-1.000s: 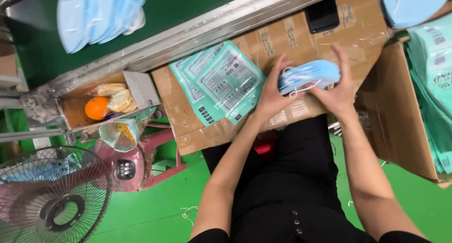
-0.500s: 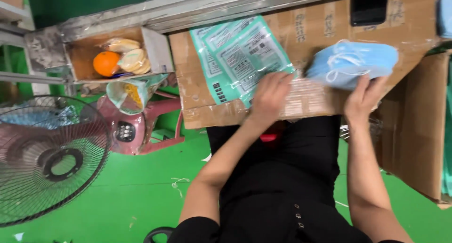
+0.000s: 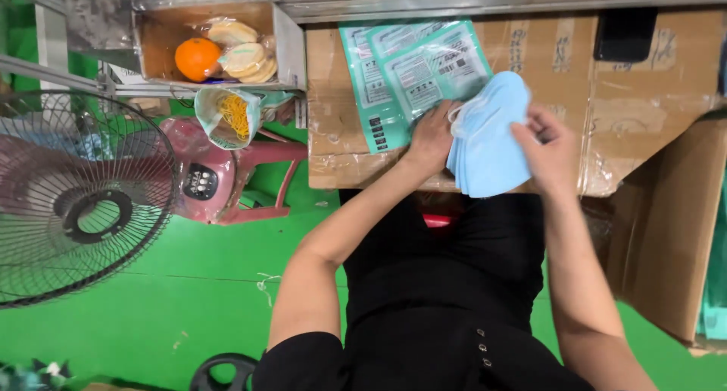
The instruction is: Packaging blue face masks into plastic bags on a manufacturing line.
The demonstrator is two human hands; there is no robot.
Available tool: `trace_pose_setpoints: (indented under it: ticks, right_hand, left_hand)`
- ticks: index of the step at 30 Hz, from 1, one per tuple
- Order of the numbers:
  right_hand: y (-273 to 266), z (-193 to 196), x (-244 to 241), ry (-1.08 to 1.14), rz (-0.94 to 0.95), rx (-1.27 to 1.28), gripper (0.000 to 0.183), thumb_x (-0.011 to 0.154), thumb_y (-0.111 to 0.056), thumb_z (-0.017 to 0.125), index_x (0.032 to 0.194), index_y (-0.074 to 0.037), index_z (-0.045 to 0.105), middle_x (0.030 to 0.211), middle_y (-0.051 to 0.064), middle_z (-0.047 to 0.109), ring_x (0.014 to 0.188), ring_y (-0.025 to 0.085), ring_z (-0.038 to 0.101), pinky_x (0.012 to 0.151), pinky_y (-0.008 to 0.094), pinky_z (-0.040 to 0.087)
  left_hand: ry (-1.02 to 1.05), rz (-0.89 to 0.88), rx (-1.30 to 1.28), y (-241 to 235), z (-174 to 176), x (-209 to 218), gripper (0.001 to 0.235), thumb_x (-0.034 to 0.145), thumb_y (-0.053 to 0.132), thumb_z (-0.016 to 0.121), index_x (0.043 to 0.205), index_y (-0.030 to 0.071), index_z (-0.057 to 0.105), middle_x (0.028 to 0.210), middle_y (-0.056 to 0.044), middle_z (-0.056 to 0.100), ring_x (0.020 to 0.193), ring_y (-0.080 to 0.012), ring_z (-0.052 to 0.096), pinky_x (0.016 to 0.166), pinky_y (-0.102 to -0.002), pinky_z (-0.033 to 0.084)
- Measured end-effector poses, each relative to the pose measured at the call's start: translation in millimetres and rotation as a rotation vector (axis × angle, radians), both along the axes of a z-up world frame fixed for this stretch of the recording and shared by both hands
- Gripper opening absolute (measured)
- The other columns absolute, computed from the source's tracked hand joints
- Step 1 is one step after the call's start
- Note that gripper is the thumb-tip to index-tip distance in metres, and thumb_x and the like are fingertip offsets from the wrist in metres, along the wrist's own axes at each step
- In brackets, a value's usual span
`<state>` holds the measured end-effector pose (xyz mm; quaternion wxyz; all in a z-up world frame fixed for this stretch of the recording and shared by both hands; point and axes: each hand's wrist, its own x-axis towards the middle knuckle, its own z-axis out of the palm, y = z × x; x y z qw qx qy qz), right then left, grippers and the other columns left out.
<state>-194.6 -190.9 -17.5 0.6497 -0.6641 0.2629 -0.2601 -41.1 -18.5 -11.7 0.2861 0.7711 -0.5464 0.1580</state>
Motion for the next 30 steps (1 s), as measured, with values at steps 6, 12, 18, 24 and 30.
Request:
trace_pose_setpoints:
  ticks: [6, 12, 18, 24, 30]
  right_hand:
    - [9, 36, 22, 0.007, 0.075, 0.273, 0.027, 0.098, -0.003, 0.071, 0.124, 0.002, 0.065, 0.105, 0.003, 0.070, 0.095, 0.010, 0.065, 0.086, 0.025, 0.053]
    - [29, 66, 37, 0.208, 0.069, -0.371, 0.022, 0.087, -0.003, 0.080, 0.104, 0.004, 0.069, 0.106, 0.010, 0.067, 0.097, 0.016, 0.063, 0.086, 0.032, 0.051]
    - [27, 70, 49, 0.049, -0.133, -0.346, 0.020, 0.090, -0.005, 0.079, 0.106, 0.003, 0.070, 0.112, 0.008, 0.062, 0.102, 0.017, 0.060, 0.090, 0.031, 0.050]
    - [30, 76, 57, -0.001, -0.135, -0.138, 0.020, 0.090, -0.004, 0.078, 0.107, 0.001, 0.069, 0.118, 0.005, 0.062, 0.106, 0.015, 0.060, 0.093, 0.029, 0.050]
    - [52, 74, 73, -0.041, -0.264, -0.091, 0.053, 0.086, -0.003, 0.082, 0.130, -0.003, 0.052, 0.117, 0.007, 0.057, 0.100, 0.015, 0.056, 0.089, 0.030, 0.051]
  left_hand:
    - [0.183, 0.035, -0.102, 2, 32, 6, 0.019, 0.084, 0.000, 0.066, 0.103, 0.001, 0.064, 0.104, -0.010, 0.063, 0.104, -0.0266, 0.064, 0.082, -0.035, 0.056]
    - [0.050, 0.067, -0.264, 0, 70, 26, 0.013, 0.089, 0.006, 0.070, 0.100, 0.005, 0.063, 0.102, -0.008, 0.062, 0.100, -0.0272, 0.062, 0.084, -0.037, 0.055]
    - [0.167, -0.086, -0.292, 7, 78, -5, 0.012, 0.095, 0.009, 0.072, 0.105, 0.007, 0.066, 0.103, -0.007, 0.065, 0.100, -0.0241, 0.063, 0.087, -0.037, 0.053]
    - [1.143, 0.150, -0.654, 21, 87, -1, 0.040, 0.092, 0.014, 0.074, 0.123, -0.003, 0.055, 0.118, -0.014, 0.060, 0.111, -0.0229, 0.059, 0.098, -0.036, 0.050]
    - [1.351, 0.133, -0.690, -2, 44, -28, 0.035, 0.099, 0.012, 0.070, 0.129, -0.004, 0.061, 0.125, -0.012, 0.067, 0.115, -0.0198, 0.062, 0.102, -0.035, 0.050]
